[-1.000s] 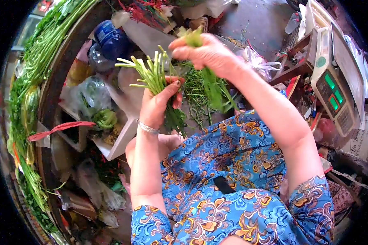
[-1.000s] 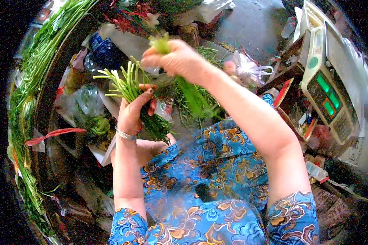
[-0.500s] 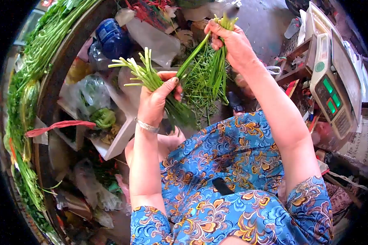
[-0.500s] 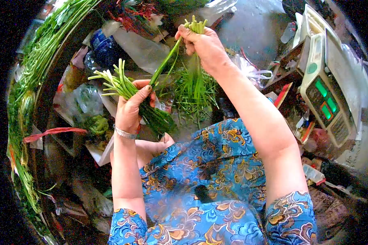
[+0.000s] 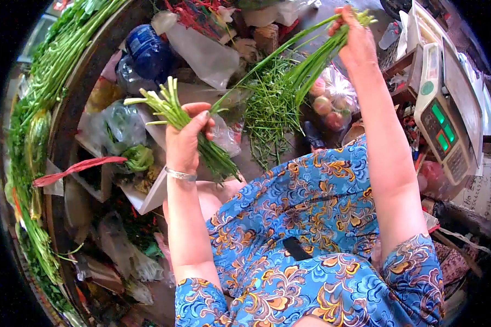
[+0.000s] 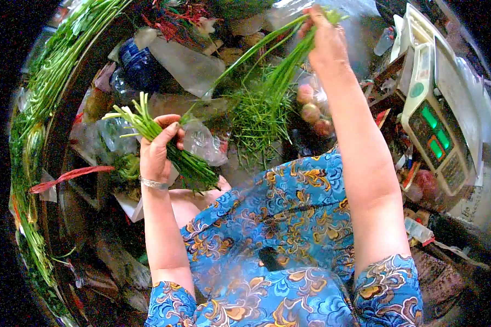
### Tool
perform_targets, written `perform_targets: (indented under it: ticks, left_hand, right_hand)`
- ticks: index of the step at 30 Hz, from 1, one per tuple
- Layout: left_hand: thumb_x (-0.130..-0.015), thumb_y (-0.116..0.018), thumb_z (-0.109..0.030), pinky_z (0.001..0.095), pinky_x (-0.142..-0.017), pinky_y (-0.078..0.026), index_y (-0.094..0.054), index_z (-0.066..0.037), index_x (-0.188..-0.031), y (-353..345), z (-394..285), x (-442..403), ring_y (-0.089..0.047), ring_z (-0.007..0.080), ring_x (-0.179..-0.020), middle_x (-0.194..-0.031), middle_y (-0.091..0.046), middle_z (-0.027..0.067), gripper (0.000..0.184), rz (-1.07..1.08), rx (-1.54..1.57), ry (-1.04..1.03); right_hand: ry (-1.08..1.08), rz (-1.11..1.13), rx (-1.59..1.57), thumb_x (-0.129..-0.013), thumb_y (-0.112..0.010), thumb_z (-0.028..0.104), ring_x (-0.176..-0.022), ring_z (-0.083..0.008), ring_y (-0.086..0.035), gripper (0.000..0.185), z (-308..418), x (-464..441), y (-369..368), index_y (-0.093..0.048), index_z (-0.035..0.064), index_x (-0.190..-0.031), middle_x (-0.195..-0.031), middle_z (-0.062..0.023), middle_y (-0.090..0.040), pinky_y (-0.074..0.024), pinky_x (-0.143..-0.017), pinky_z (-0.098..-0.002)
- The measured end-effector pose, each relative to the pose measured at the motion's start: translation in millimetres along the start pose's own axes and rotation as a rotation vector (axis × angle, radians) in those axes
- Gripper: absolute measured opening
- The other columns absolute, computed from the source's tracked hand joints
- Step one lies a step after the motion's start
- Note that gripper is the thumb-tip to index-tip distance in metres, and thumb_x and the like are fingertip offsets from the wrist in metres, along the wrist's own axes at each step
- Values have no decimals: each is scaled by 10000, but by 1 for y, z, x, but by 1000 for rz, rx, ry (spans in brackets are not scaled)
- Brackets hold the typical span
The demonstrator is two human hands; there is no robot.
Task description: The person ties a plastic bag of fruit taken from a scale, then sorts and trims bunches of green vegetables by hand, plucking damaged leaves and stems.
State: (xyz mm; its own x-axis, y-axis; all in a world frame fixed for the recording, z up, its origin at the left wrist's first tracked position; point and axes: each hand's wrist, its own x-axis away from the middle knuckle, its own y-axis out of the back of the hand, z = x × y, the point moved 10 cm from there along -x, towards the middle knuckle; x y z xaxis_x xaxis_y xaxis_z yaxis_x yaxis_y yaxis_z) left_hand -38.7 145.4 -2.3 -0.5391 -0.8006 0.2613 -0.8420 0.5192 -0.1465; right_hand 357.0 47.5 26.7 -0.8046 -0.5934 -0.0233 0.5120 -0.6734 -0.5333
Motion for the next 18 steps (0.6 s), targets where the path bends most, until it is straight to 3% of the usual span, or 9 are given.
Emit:
perform_targets:
  ticks: [1,7,9,10,11,13,14,15,18]
  left_hand:
    - [-850,-638,-82,245,-567,-470,-635,-21,-1034,8,1,-1,-566,117,-635,-783,-639,58,194,-37,13,-4]
    - [-840,-608,-55,283,-683,-521,-623,-35,-1079,19,3,-1,-597,148,-901,-1063,-647,71,240,-241,80,-26]
    - [-840,-604,-59,290,-757,-521,-624,-45,-1096,5,1,-6,-567,152,-1028,-1192,-611,57,257,-94,-22,-52]
    - [-841,-597,-60,280,-784,-513,-624,-49,-1111,-5,5,-9,-564,147,-1046,-1217,-611,62,271,20,-29,-60]
    - [-850,-595,-61,288,-783,-518,-620,-36,-1112,-19,-1,-8,-591,161,-1023,-1174,-638,87,265,70,-48,-85]
    - [-862,-596,-69,297,-765,-524,-613,-15,-1105,-37,2,-7,-634,178,-929,-1061,-673,127,249,117,9,-55]
    - [-879,-595,-90,284,-702,-505,-628,-15,-1065,-48,4,-2,-649,159,-804,-958,-692,128,203,139,98,33]
    - [-884,-598,-86,275,-607,-504,-622,-7,-1027,-52,6,0,-634,157,-676,-846,-682,110,165,102,75,79]
    - [-865,-632,-79,243,-511,-455,-622,-12,-967,-65,12,-1,-571,123,-570,-722,-620,46,122,162,2,73]
  right_hand:
    - [57,-129,-13,-925,-510,141,-626,-148,-555,151,13,2,10,-604,81,-824,-711,-25,-593,-438,-555,-286]
    - [244,-181,139,-936,-541,136,-704,-162,-603,92,45,28,-9,-594,77,-890,-782,-43,-622,-486,-649,-303]
    - [259,134,317,-910,-608,217,-587,-98,-526,174,30,36,-47,-662,71,-831,-723,-10,-606,-438,-539,-263]
    - [201,241,333,-919,-607,175,-565,-66,-463,148,13,44,-60,-649,33,-916,-731,11,-560,-401,-532,-228]
    - [63,290,296,-914,-610,171,-568,-55,-468,143,-4,61,-80,-651,34,-929,-752,27,-568,-400,-534,-228]
    - [-232,480,371,-841,-706,285,-573,-38,-465,253,-41,97,-111,-662,61,-948,-786,37,-590,-364,-502,-198]
    - [-278,546,418,-817,-725,323,-550,-50,-445,225,-54,113,-123,-688,115,-896,-712,63,-579,-364,-483,-222]
    - [-358,628,373,-800,-744,326,-532,-42,-436,234,-65,130,-135,-676,106,-842,-686,63,-569,-346,-464,-213]
    - [-525,781,274,-809,-743,294,-513,-30,-440,214,-81,168,-159,-663,97,-785,-665,53,-568,-305,-434,-196]
